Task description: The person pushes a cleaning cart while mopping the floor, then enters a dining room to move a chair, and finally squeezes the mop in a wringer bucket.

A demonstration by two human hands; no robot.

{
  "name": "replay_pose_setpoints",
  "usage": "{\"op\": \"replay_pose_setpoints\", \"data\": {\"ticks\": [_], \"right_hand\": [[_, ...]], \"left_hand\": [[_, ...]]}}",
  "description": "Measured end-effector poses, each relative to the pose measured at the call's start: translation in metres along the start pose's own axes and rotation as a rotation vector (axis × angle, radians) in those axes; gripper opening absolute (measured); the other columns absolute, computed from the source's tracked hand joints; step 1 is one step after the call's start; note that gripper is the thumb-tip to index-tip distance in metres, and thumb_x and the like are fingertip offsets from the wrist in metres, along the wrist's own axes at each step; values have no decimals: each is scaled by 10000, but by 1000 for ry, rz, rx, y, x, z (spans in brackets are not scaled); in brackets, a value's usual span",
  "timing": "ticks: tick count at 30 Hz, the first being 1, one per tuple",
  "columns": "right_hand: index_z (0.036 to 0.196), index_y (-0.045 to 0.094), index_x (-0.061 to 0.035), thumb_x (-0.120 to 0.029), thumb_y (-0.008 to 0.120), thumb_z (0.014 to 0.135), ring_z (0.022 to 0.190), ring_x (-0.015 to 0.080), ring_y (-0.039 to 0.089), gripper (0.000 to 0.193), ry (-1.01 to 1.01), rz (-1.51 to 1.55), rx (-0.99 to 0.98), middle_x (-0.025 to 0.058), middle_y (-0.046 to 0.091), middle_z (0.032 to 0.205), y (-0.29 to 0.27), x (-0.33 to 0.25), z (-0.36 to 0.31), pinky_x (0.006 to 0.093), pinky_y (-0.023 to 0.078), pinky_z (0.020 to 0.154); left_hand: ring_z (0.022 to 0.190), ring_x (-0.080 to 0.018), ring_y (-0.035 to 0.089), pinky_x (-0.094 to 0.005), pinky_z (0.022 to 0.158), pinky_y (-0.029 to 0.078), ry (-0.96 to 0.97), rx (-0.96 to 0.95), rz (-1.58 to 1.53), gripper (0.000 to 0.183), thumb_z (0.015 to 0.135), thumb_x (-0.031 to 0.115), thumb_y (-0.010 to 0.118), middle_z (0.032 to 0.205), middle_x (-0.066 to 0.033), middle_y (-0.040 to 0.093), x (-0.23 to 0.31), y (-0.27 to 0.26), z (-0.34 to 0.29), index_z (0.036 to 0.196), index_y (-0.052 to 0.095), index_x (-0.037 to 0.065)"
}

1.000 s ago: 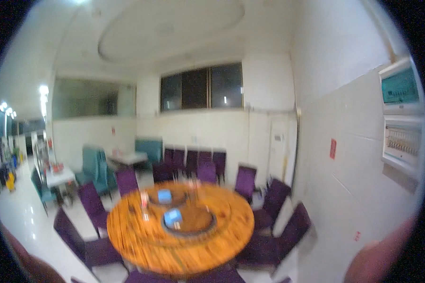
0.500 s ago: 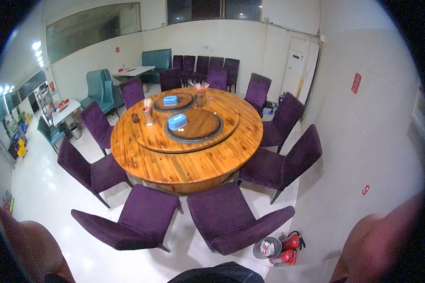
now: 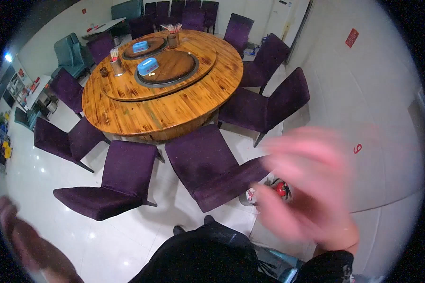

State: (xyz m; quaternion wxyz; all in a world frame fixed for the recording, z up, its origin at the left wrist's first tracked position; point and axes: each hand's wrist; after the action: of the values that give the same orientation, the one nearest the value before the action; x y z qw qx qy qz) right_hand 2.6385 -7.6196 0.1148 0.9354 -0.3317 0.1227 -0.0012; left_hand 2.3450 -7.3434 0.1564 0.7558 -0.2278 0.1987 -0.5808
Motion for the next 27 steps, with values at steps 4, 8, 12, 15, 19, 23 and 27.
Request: {"op": "replay_pose_setpoints", "data": {"ticks": [4, 8, 12, 15, 19, 23, 27], "right_hand": [[1131, 593, -59, -371, 746, 727, 1015, 309, 555, 533, 370, -22, -525, 123, 588, 1120, 105, 75, -134, 427, 457, 883], [1180, 575, -99, -443, 740, 669, 1071, 265, 531, 637, 98, -45, -750, 98, 592, 1098, 165, 81, -212, 442, 384, 954], [1157, 588, -130, -434, 738, 621, 1022, 217, 542, 634, 47, -146, -791, 52, 597, 1077, 190, 94, -229, 386, 394, 914], [1116, 602, -130, -443, 743, 607, 994, 215, 555, 614, -55, -95, -773, 43, 610, 1047, 202, 101, -227, 382, 404, 900], [1047, 617, -130, -455, 753, 581, 931, 217, 577, 584, -47, -83, -749, 29, 627, 998, 201, 111, -219, 376, 424, 873], [1005, 615, -106, -463, 749, 579, 894, 237, 586, 572, -46, -46, -733, 51, 634, 969, 213, 119, -199, 389, 449, 824], [1007, 589, -73, -472, 743, 599, 851, 272, 590, 591, -93, -24, -664, 78, 624, 942, 207, 125, -211, 423, 462, 762]], "left_hand": [[989, -243, 561, -310, 900, 425, -549, -230, -227, 267, 826, -25, 604, 1044, -146, 588, -96, 136, -98, 1091, 574, -32], [1082, -281, 545, -386, 947, 437, -834, -257, 328, 523, 777, 88, 705, 1152, -153, 569, -166, 181, -251, 1241, 492, -26], [1120, -326, 540, -413, 970, 439, -1781, -179, -122, 686, 783, 256, 694, 1236, -166, 552, -202, 198, -309, 1334, 405, -32], [1071, -327, 569, -433, 1003, 439, -2006, 212, -1045, 549, 789, 277, 598, 1185, -164, 574, -229, 210, -357, 1215, 475, -46], [987, -324, 593, -418, 935, 493, -2122, 341, -921, 446, 710, 145, 548, 1078, -172, 592, -207, 245, -333, 1105, 507, -57], [847, -309, 603, -400, 795, 517, -2110, 517, -730, 394, 673, 130, 568, 952, -179, 602, -169, 265, -297, 994, 533, -95], [756, -285, 593, -387, 684, 505, -2141, 593, -640, 340, 661, 119, 585, 882, -176, 602, -170, 290, -299, 894, 553, -126]]}}
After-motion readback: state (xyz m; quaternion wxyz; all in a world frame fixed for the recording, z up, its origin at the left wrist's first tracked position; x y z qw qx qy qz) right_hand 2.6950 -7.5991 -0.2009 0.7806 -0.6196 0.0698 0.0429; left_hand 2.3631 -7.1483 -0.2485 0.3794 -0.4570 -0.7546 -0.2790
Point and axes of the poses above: each hand's wrist, its own z-axis towards the middle knuckle, its own y-axis out of the palm, x = y × z
